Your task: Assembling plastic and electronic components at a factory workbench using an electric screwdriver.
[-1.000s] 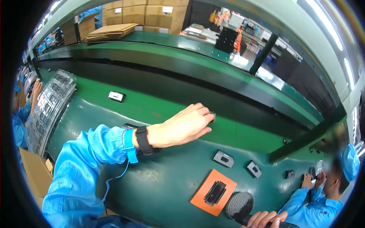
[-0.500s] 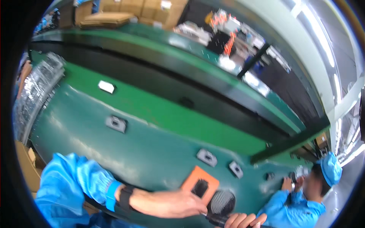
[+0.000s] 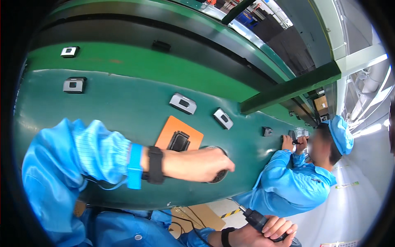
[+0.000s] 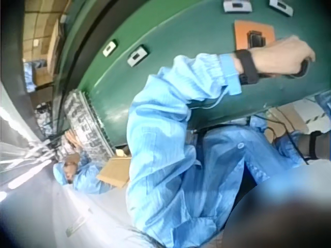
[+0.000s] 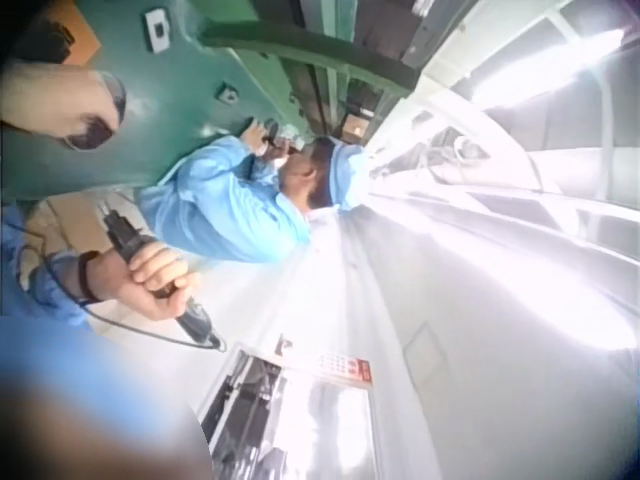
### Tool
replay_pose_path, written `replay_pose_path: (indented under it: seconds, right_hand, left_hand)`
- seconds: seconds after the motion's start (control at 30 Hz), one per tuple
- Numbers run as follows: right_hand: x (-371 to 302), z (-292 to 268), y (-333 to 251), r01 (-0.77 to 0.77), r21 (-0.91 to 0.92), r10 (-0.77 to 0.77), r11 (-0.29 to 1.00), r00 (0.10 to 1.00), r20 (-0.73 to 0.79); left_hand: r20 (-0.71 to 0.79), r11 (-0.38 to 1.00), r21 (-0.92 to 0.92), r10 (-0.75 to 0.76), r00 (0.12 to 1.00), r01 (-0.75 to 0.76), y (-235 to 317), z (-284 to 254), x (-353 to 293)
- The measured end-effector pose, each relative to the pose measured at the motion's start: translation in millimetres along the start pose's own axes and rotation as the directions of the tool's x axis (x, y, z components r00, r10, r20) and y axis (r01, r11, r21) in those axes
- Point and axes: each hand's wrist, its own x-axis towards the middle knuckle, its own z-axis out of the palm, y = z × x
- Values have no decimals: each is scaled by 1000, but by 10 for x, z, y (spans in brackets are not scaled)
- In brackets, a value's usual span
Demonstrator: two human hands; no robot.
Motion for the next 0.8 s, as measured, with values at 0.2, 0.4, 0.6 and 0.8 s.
replay_pose_path:
  seconds: [0.2,0.4,0.6,0.8]
  right_hand:
    - [-36,104,-18,-105,-54,105,993,994,-9]
    - [159,182,76,-363,-113,379,925,904,198]
    - [13,-123,5,-523,-315,562,792,826,42]
    - [-236,102,419,-573,-241,618,783,761,197]
  left_hand:
    - [-85,972,177,-143,986,156,115,-490,-688]
    - [-330,705,326,-539,775,630,1292,-1104,-1460]
    - [-457,564,603,-335,824,564,849,-1609,-1773]
    - [-566,229,649,-491,662,725,868,-2197,-2529]
